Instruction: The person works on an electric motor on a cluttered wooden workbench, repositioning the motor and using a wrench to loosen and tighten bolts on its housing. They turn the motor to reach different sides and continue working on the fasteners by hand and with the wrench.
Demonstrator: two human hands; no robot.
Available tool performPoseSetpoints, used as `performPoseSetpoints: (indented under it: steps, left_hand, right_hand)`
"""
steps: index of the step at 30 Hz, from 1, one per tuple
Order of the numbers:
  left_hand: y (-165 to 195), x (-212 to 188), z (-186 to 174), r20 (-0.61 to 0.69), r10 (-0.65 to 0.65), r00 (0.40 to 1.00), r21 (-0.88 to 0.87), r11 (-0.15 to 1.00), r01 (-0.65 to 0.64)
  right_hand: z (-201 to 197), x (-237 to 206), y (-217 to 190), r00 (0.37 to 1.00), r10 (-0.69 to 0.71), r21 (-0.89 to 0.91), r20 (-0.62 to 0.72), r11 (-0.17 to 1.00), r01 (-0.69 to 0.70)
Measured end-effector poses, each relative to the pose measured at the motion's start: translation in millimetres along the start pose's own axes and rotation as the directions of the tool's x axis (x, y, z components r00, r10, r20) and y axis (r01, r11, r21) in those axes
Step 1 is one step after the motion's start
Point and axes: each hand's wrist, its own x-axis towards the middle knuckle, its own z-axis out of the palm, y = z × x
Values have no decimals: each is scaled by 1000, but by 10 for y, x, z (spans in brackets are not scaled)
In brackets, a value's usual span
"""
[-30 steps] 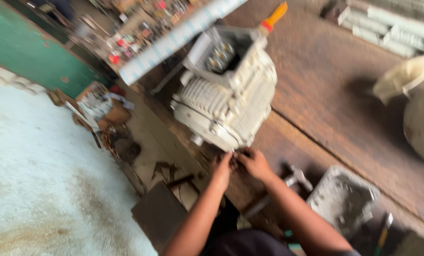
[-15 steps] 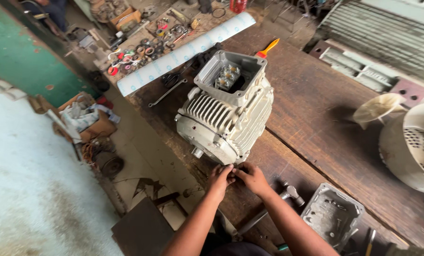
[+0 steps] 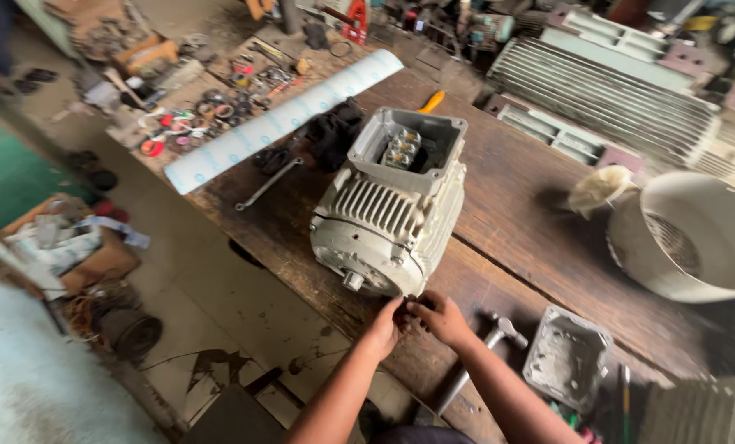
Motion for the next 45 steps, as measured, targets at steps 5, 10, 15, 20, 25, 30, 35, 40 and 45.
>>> performPoseSetpoints:
  steps: [5, 10, 15, 20, 25, 30, 35, 40, 45]
  left_hand:
    - [18, -62, 48, -34, 22, 999, -66, 998, -24]
    - [35, -66, 57, -134, 142, 981, 185, 976, -116]
    - [-22, 4, -24, 17, 46, 999, -2, 999, -46]
    - [-161, 55, 68, -184, 346, 920, 284, 915, -287]
    - [-225, 100, 128, -212, 354, 911, 268, 917, -294]
    - [-255, 171, 161, -190, 353, 916, 187, 929, -319]
    - [-297, 168, 182, -270, 375, 887, 319, 904, -285]
    - [-314, 229, 162, -149, 130, 980, -74, 987, -142]
    - [-342, 247, 173, -131, 193, 972, -62, 977, -202]
  right_hand:
    - [-12, -100, -84, 998, 31, 11, -55, 999, -30]
    - [-7, -137, -114, 996, 0, -70, -88, 998, -6]
    - [-59, -118, -60, 999, -12, -64, -51, 998, 8]
    - [-215, -38, -6, 999, -42, -128, -4, 991, 42]
    - [-325, 56, 73, 999, -34, -100, 42, 994, 38]
    - [-387, 170, 156, 995, -61, -27, 80, 998, 63]
    - [-389, 179, 253, 994, -52, -32, 92, 998, 55]
    - [-428, 142, 318, 990, -118, -35, 80, 992, 121]
    - [-502, 64, 306, 993, -109, -141, 39, 984, 114]
